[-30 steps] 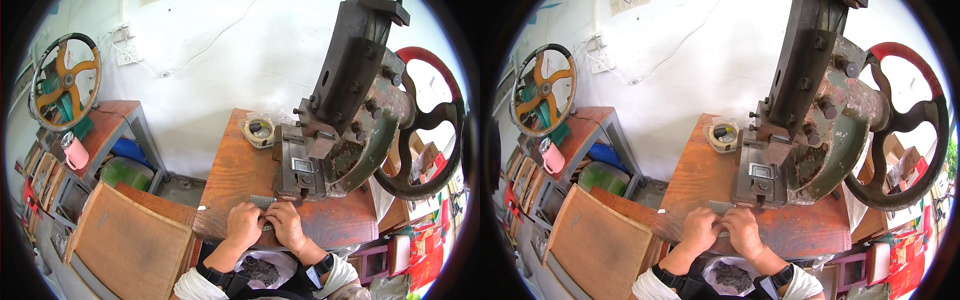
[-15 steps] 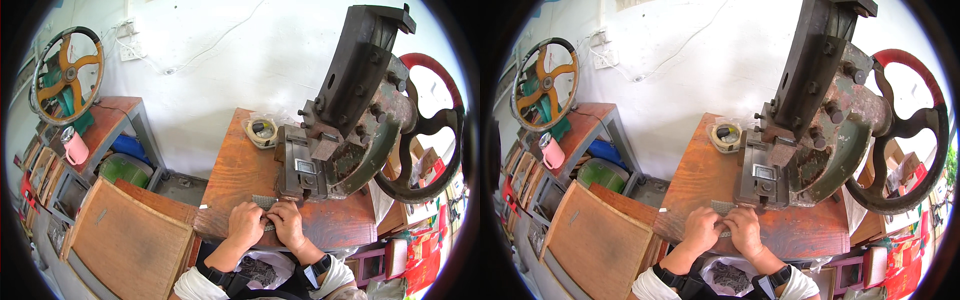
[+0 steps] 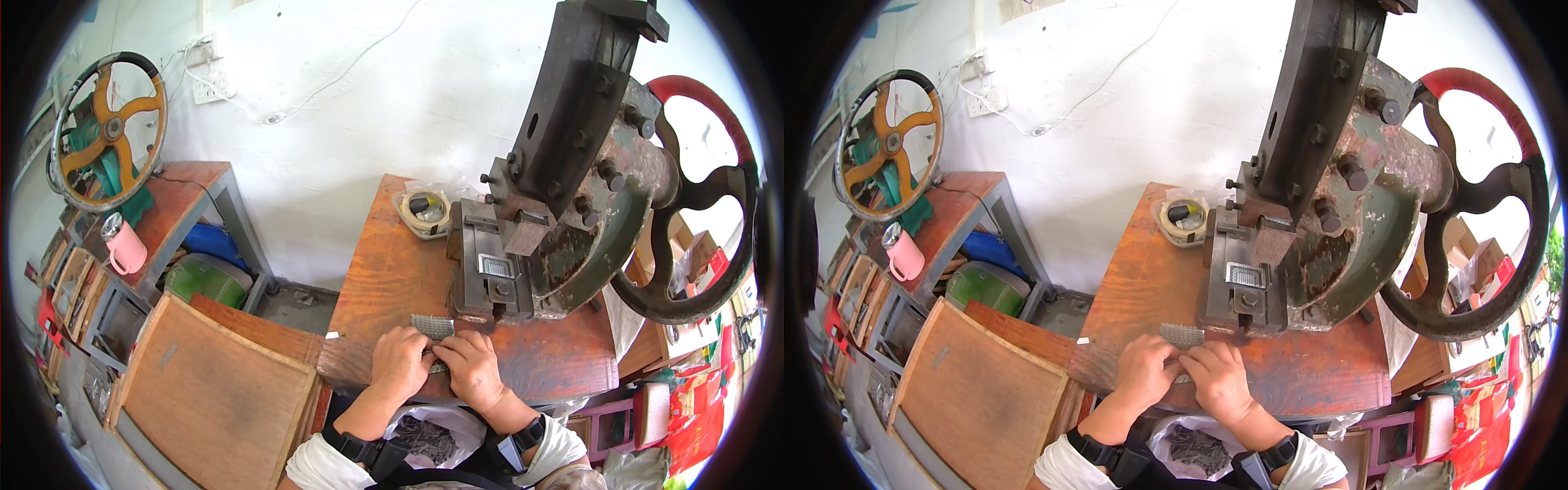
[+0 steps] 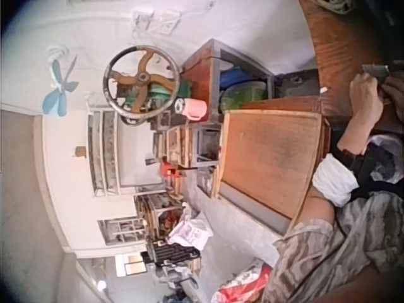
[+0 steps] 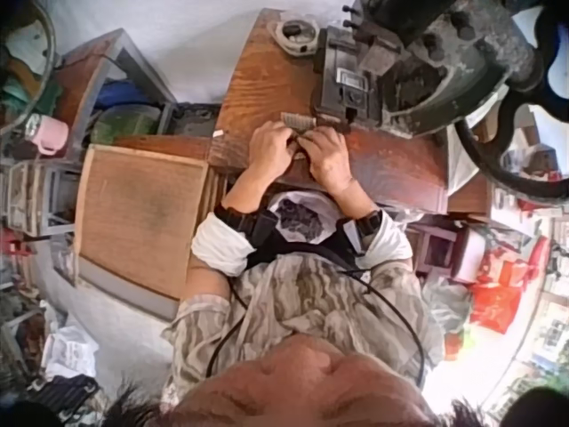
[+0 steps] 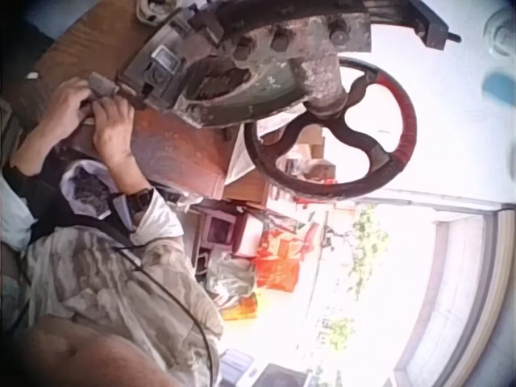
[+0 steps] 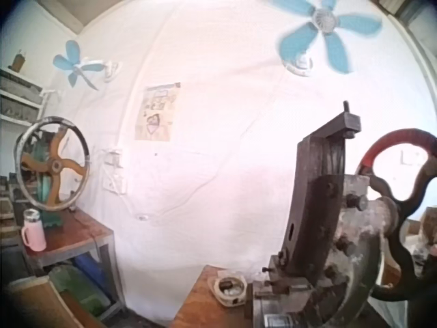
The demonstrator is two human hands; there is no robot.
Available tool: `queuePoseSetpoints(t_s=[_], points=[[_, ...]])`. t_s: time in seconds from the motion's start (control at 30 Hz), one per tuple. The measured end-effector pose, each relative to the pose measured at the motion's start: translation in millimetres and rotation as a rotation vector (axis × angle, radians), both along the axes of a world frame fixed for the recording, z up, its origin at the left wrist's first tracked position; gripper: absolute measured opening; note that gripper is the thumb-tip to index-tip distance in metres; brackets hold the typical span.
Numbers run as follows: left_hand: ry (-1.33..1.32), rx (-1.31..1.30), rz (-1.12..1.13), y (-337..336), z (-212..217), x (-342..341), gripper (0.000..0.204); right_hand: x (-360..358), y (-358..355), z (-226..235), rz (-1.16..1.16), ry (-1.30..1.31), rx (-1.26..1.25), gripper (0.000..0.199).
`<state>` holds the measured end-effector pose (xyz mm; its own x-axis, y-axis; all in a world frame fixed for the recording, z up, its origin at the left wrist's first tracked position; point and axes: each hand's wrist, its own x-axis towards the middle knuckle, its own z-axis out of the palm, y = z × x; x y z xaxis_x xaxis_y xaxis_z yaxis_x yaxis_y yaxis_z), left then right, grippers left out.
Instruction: Manually stamping small metal clips using a hand press machine.
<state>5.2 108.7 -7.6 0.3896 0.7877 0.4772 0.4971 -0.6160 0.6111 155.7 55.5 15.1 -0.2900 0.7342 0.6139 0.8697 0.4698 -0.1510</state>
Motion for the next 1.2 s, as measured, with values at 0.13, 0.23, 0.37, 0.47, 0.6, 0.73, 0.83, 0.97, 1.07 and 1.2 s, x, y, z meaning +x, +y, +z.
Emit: queuePoseSetpoints(t_s=[0.13,0.23,0.37,0.47,0.6,0.73,0.83,0.97,1.07,1.2], points=[[-0.01,-0.028,-0.002,1.0,-3.9,0.2,0.022,9.9,-7.7,2.1,0.016,-0.014,-0.039,0.035],[-0.018,0.0,0.06,1.3,-1.6,-0.9,0.04,17.9,-15.5,2.1,0.039,0.271,-0.163,0.033],[0.204,0.091,0.139,13.3,14.7,-4.5,0.063,22.0,-20.0,5.3,0.036,0.261,-0.215,0.028],[0.236,0.004,0.014,27.3,13.1,-4.5,0.058,25.9,-20.0,3.9,0.042,0.277,-0.218,0.026],[0.259,0.017,-0.043,27.8,9.3,-3.6,0.05,28.7,-16.1,-3.2,0.035,0.298,-0.221,0.025],[0.217,-0.046,0.003,24.6,19.5,0.8,0.045,29.5,-12.0,-3.9,0.048,0.297,-0.255,0.021],[0.177,-0.177,-0.027,23.8,21.9,0.7,0.04,24.3,-9.2,-5.0,0.037,0.308,-0.31,0.019],[0.076,-0.232,-0.111,27.6,13.4,-1.5,0.037,12.0,-1.2,-7.5,-0.009,0.345,-0.262,0.017],[0.029,-0.197,-0.172,34.7,2.2,-7.9,0.041,8.5,5.6,-13.6,-0.06,0.344,-0.178,0.02],[-0.007,-0.064,-0.196,24.2,13.7,-10.0,0.053,7.8,10.0,-10.9,-0.109,0.343,-0.158,0.036]])
